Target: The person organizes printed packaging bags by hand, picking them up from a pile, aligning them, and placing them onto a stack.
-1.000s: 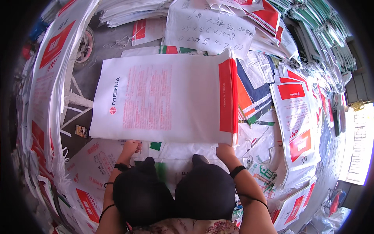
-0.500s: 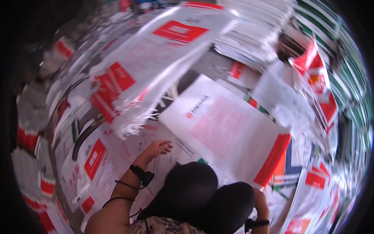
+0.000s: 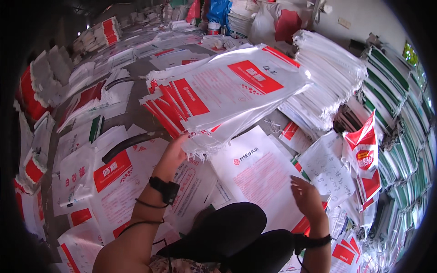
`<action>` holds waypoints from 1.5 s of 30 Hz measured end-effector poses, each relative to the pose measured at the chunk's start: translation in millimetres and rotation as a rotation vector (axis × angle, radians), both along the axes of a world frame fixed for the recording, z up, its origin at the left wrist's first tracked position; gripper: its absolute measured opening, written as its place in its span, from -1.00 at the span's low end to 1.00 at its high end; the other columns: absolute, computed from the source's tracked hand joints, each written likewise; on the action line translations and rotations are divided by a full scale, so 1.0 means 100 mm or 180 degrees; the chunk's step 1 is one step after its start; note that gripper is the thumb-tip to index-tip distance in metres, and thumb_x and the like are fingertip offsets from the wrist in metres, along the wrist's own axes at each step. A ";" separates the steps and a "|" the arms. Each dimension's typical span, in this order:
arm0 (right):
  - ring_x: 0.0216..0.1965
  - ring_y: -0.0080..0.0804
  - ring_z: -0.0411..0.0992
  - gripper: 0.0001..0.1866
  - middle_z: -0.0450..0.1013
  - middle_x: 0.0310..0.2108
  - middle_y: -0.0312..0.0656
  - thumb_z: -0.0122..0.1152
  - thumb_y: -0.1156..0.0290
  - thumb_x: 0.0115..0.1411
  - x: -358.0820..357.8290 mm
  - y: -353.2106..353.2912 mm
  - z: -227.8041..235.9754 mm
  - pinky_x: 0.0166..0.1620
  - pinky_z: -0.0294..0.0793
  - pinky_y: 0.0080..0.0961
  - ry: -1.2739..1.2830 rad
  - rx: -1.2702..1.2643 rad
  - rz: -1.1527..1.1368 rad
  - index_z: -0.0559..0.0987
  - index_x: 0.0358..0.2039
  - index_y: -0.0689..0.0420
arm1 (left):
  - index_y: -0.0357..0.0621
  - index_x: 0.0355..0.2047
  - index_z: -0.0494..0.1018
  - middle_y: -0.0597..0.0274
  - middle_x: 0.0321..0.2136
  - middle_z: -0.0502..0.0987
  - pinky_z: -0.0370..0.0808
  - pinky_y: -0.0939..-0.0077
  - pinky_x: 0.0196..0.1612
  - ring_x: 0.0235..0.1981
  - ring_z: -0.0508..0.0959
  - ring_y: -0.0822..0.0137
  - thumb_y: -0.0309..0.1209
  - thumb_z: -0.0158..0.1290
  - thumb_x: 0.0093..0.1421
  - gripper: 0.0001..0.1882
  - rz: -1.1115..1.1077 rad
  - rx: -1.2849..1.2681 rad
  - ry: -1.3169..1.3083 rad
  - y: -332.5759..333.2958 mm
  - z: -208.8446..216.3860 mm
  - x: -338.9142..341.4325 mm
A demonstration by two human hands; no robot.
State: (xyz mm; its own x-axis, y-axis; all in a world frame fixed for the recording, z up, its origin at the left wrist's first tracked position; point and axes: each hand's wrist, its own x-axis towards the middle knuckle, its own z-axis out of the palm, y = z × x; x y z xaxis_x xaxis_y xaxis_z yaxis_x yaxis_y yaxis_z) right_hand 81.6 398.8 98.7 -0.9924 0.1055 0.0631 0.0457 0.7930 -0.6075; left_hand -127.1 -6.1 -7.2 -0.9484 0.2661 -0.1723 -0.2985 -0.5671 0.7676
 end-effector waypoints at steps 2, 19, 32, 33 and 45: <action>-0.16 -0.29 0.58 -0.65 0.58 -0.12 -0.07 0.14 0.49 0.25 -0.16 -0.38 0.19 -0.09 0.54 -0.39 0.0011 0.0327 0.0326 0.51 0.07 0.16 | -0.31 0.25 0.16 -0.06 0.19 0.29 0.34 0.28 0.20 0.17 0.39 0.09 -0.37 0.14 0.19 -0.33 -0.0054 -0.0651 -0.0437 -0.02 0.29 0.12; -0.18 -0.14 0.58 -0.71 0.59 -0.20 -0.05 0.19 0.43 0.22 -0.02 -0.89 0.12 -0.12 0.55 -0.36 0.0020 0.0320 0.1032 0.57 -0.02 0.12 | -0.36 -0.16 0.48 -0.01 -0.33 0.56 0.49 0.16 -0.44 -0.41 0.58 0.22 -0.34 0.23 0.03 -0.59 0.1372 -0.1306 0.0154 -0.28 -0.18 -1.85; -0.12 -0.27 0.58 -0.67 0.59 -0.15 -0.06 0.17 0.52 0.25 0.12 -0.51 0.04 -0.05 0.53 -0.43 -0.0321 -0.0115 0.0627 0.54 0.04 0.17 | -0.10 -0.14 0.45 0.20 -0.21 0.52 0.50 0.41 -0.11 -0.19 0.53 0.29 -0.44 0.12 0.16 -0.75 0.0378 -0.2179 -0.0802 -0.06 0.43 -1.38; -0.12 -0.27 0.58 -0.67 0.59 -0.15 -0.06 0.17 0.52 0.25 0.07 -0.53 0.05 -0.05 0.53 -0.43 -0.0308 -0.0134 0.0628 0.54 0.04 0.17 | -0.12 -0.15 0.46 0.17 -0.22 0.53 0.52 0.37 -0.12 -0.20 0.54 0.26 -0.47 0.12 0.15 -0.76 0.0516 -0.1474 -0.0198 -0.18 0.24 -1.38; -0.11 0.07 0.48 -0.70 0.53 -0.16 0.07 0.14 0.46 0.20 -1.54 -1.51 0.34 -0.03 0.46 -0.22 0.1315 0.0305 0.1432 0.56 -0.05 0.20 | -0.13 0.09 0.28 0.16 -0.04 0.45 0.43 0.34 0.03 -0.06 0.46 0.34 -0.34 0.19 0.15 -0.48 0.0729 -0.0202 -0.0243 0.61 0.30 -0.17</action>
